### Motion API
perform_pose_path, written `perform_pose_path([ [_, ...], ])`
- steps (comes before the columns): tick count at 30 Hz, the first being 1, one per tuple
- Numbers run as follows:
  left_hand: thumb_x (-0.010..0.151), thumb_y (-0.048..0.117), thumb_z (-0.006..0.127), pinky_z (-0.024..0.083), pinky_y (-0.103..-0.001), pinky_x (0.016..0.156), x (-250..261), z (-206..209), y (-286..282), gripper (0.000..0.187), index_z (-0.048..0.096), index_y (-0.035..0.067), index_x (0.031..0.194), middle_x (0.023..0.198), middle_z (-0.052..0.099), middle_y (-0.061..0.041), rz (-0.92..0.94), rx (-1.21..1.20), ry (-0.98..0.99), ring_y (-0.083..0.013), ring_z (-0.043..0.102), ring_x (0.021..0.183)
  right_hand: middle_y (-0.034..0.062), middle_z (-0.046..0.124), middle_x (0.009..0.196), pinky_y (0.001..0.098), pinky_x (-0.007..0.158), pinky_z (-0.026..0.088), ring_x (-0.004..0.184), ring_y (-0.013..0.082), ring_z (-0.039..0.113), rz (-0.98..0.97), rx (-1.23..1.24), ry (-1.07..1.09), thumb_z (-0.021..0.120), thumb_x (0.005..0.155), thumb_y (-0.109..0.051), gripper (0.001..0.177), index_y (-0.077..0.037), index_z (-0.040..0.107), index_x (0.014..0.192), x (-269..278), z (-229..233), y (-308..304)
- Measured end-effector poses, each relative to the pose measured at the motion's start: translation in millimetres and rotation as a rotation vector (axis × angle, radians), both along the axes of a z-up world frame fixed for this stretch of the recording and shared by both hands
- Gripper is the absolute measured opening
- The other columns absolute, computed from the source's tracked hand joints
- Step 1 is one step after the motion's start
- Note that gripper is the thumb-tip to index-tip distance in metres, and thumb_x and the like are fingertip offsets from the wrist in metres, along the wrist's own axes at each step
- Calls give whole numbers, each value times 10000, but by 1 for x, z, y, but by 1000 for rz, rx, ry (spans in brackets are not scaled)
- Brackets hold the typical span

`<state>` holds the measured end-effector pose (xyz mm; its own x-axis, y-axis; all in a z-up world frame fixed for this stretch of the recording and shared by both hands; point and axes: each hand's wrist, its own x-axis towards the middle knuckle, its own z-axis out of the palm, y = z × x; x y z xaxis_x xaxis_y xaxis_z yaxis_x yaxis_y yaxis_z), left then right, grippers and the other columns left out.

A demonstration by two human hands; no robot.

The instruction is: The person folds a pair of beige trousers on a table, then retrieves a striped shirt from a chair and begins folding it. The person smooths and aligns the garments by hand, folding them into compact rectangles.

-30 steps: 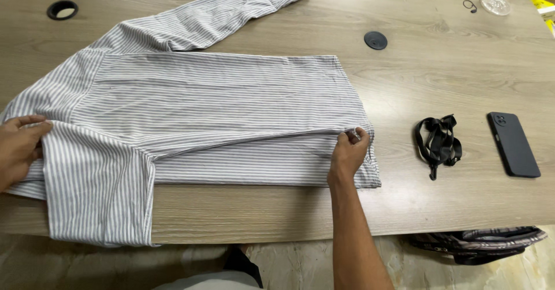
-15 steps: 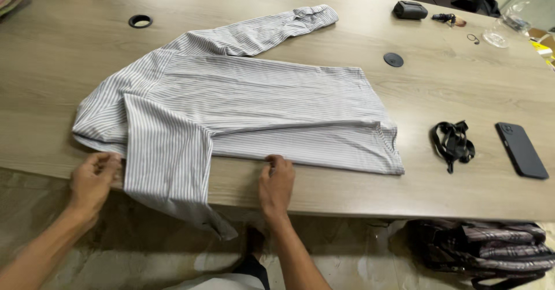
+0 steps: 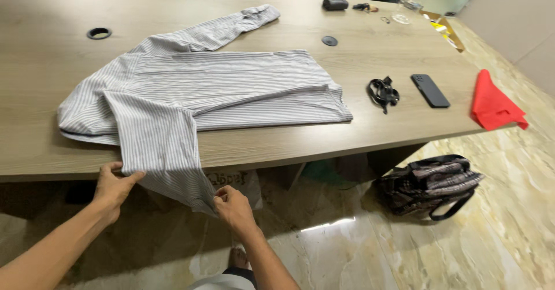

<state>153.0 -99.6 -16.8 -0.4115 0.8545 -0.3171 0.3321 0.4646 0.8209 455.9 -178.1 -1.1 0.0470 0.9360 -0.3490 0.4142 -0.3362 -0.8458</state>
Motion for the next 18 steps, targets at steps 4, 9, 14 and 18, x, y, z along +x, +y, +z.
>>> perform_pose_path([
  [4, 919, 238, 768, 463, -450, 967, 4, -9, 8, 488, 589, 15, 1313, 1209, 612, -134, -24, 18, 6, -262, 559, 1145, 122, 767, 1077, 372, 915, 559, 1012, 265, 737, -14, -29, -26, 634, 894, -263, 341, -94, 704, 1181, 19, 5, -6],
  [9, 1020, 238, 696, 471, -400, 876, 13, 9, -5, 358, 610, -13, 1261, 1106, 636, -155, 31, 133, -22, -259, 561, 1018, 136, 741, 1221, 380, 986, 548, 1136, 281, 710, 75, 29, -24, 694, 862, -299, 455, -73, 687, 1257, 20, -5, 1],
  [14, 994, 215, 609, 486, -339, 898, 36, 63, -11, 328, 559, 80, 1288, 1161, 687, -17, 91, 194, -624, -153, 622, 1082, 220, 456, 1515, 450, 1121, 401, 1392, 359, 457, 234, 182, 0, 867, 777, -470, 967, -61, 381, 1506, -19, -11, 28],
  [18, 1025, 230, 589, 525, -339, 970, 37, 92, -3, 359, 596, 29, 1322, 1199, 704, -38, 62, 103, -916, -152, 655, 1075, 205, 471, 1573, 473, 1140, 413, 1438, 349, 458, 285, 72, 270, 851, 711, -493, 988, -89, 464, 1525, -45, -7, 34],
])
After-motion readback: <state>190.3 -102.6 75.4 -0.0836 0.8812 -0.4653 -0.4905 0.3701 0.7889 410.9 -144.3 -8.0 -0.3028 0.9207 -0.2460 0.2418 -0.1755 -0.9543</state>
